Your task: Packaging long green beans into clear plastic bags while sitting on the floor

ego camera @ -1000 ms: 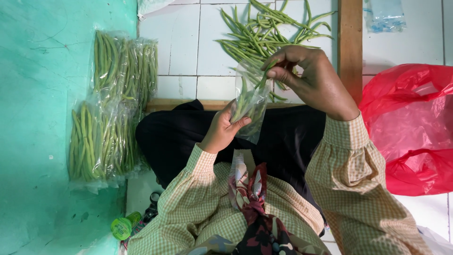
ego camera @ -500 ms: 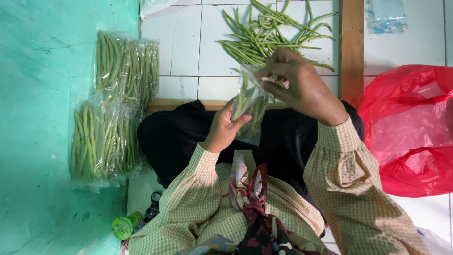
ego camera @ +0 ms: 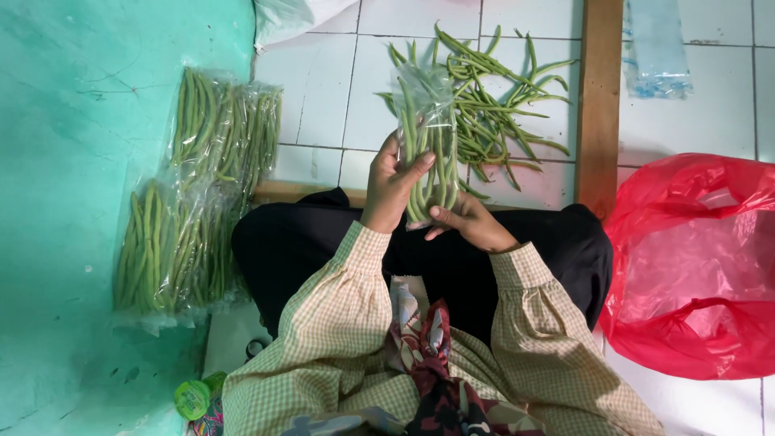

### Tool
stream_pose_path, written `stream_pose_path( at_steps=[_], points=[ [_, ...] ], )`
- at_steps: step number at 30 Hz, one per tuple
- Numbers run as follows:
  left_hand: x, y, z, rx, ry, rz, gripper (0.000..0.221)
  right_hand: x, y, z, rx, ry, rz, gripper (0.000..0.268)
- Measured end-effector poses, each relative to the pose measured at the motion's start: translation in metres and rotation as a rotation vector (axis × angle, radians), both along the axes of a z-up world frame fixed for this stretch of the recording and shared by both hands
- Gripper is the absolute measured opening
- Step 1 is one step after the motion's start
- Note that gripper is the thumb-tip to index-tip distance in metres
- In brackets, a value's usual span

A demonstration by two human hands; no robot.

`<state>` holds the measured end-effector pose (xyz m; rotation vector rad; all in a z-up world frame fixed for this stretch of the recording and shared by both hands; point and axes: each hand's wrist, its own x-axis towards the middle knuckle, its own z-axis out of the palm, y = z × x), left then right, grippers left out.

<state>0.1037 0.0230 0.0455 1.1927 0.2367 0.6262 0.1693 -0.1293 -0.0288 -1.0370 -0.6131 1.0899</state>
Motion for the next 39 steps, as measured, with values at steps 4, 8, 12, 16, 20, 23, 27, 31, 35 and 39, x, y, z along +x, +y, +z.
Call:
stream_pose_path(
  at_steps=[4, 8, 12, 16, 20, 23, 27, 31, 35, 39],
  points=[
    [0.018, 0.013, 0.000, -0.016, 0.018, 0.016, 0.050, 0.016, -0.005, -0.014, -0.048, -0.090, -0.001, 0.029],
    [0.026, 0.013, 0.006, -0.006, 0.019, 0.037, 0.055, 0.014, 0.001, 0.005, -0.026, -0.105, -0.066, 0.033],
    [0.033, 0.026, -0.015, -0.023, 0.011, 0.036, 0.061, 0.014, 0.004, 0.003, -0.068, -0.124, -0.133, 0.026],
    [0.031, 0.044, 0.015, 0.087, -0.037, 0.035, 0.050, 0.018, -0.003, -0.046, -0.071, -0.121, -0.059, 0.032],
    [0.021, 0.055, 0.052, 0.395, 0.024, 0.026, 0.042, 0.018, -0.002, -0.051, -0.067, -0.138, -0.066, 0.031],
    [0.017, 0.060, 0.074, 0.623, 0.137, -0.004, 0.035, 0.018, -0.002, -0.047, -0.073, -0.162, -0.067, 0.028],
    [0.010, 0.059, 0.091, 0.696, 0.188, 0.000, 0.017, 0.016, -0.003, -0.042, -0.077, -0.205, -0.026, 0.025],
    [0.007, 0.060, 0.088, 0.700, 0.242, -0.039, 0.019, 0.012, -0.003, -0.031, -0.069, -0.214, -0.006, 0.023],
    [0.011, 0.063, 0.082, 0.829, 0.175, 0.102, 0.008, 0.010, -0.002, -0.026, -0.069, -0.226, -0.013, 0.021],
    [0.014, 0.054, 0.080, 0.877, 0.039, 0.322, 0.004, 0.012, -0.004, -0.026, -0.048, -0.193, -0.054, 0.020]
  ],
)
